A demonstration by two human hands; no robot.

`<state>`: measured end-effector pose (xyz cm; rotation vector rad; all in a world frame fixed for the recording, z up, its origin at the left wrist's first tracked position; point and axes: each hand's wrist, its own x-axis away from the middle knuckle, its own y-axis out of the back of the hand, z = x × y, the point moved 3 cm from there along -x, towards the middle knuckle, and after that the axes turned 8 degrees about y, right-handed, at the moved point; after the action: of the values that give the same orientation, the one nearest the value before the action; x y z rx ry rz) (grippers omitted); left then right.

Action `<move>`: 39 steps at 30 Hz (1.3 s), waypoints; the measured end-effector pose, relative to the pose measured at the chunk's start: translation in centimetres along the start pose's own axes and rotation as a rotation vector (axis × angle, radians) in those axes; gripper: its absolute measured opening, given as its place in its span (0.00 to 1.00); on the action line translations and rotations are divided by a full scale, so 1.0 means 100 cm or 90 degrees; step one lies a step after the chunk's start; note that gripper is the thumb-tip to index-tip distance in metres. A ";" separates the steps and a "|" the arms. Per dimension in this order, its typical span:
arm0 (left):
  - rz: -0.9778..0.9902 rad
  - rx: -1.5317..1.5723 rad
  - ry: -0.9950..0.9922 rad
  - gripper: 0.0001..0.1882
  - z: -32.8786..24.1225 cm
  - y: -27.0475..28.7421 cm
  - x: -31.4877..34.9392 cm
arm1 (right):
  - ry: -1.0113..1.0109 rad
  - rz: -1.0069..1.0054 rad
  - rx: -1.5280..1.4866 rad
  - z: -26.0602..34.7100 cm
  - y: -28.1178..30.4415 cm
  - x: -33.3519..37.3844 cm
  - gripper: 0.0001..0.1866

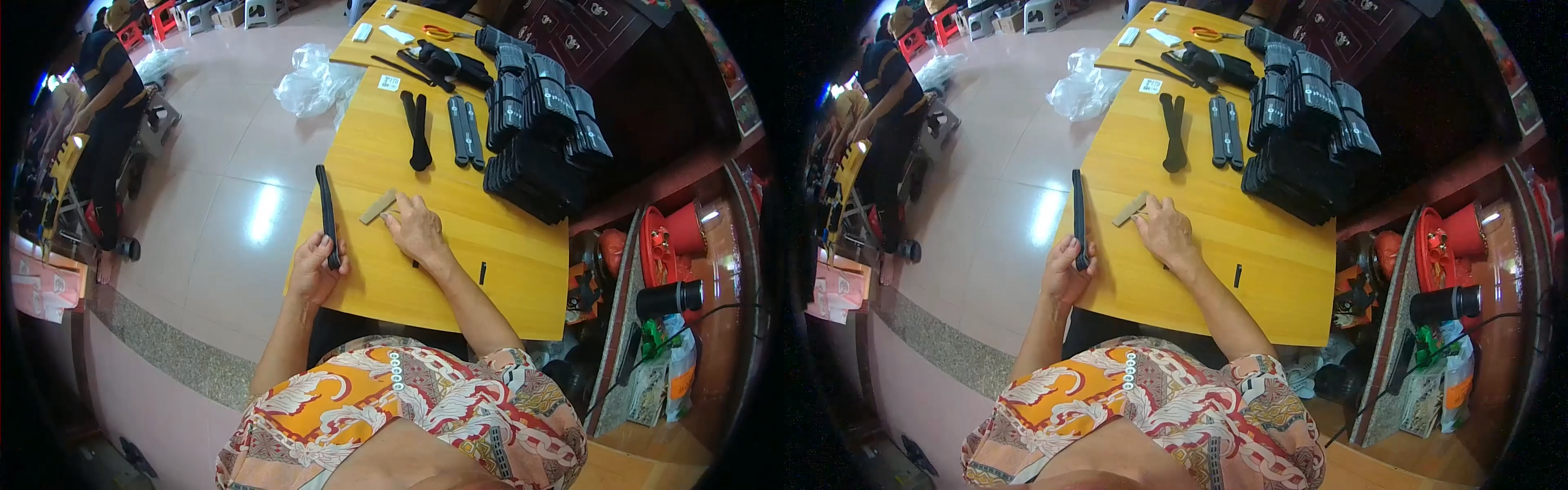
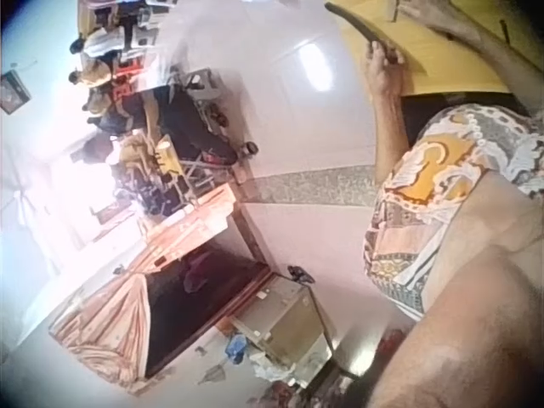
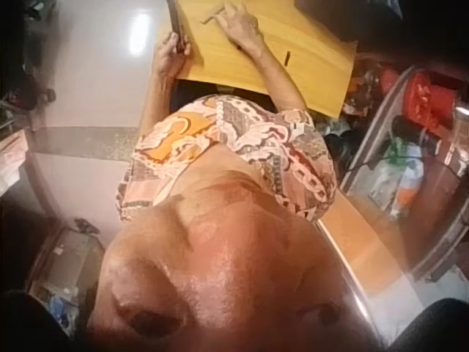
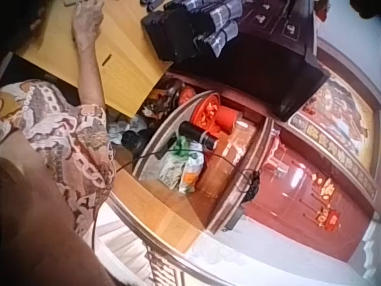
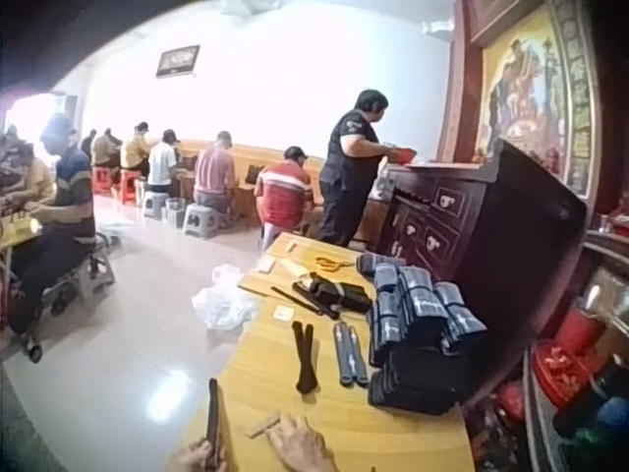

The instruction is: Assembling components for tourniquets at a workshop table.

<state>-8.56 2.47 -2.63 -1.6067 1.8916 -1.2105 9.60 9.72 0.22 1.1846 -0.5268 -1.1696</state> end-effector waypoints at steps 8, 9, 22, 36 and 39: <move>0.031 0.031 0.021 0.17 -0.001 0.004 -0.011 | 0.048 -0.032 0.004 0.004 0.009 0.024 0.17; 0.032 0.031 0.022 0.18 -0.003 0.001 -0.010 | 0.047 -0.024 -0.001 0.004 0.007 0.023 0.17; 0.022 0.049 0.033 0.19 -0.002 0.001 -0.009 | 0.102 -0.041 -0.009 0.016 -0.013 -0.022 0.17; 0.061 -0.089 -0.014 0.19 0.009 -0.012 0.005 | 0.026 -0.135 -0.233 0.013 0.012 0.053 0.11; 0.094 -0.062 0.033 0.20 0.018 -0.029 0.008 | -0.045 -0.154 -0.293 -0.004 0.013 0.085 0.11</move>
<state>-5.67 1.12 -1.10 -1.4660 2.0912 -1.1252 13.60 2.14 -0.75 0.8248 -0.1513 -1.4504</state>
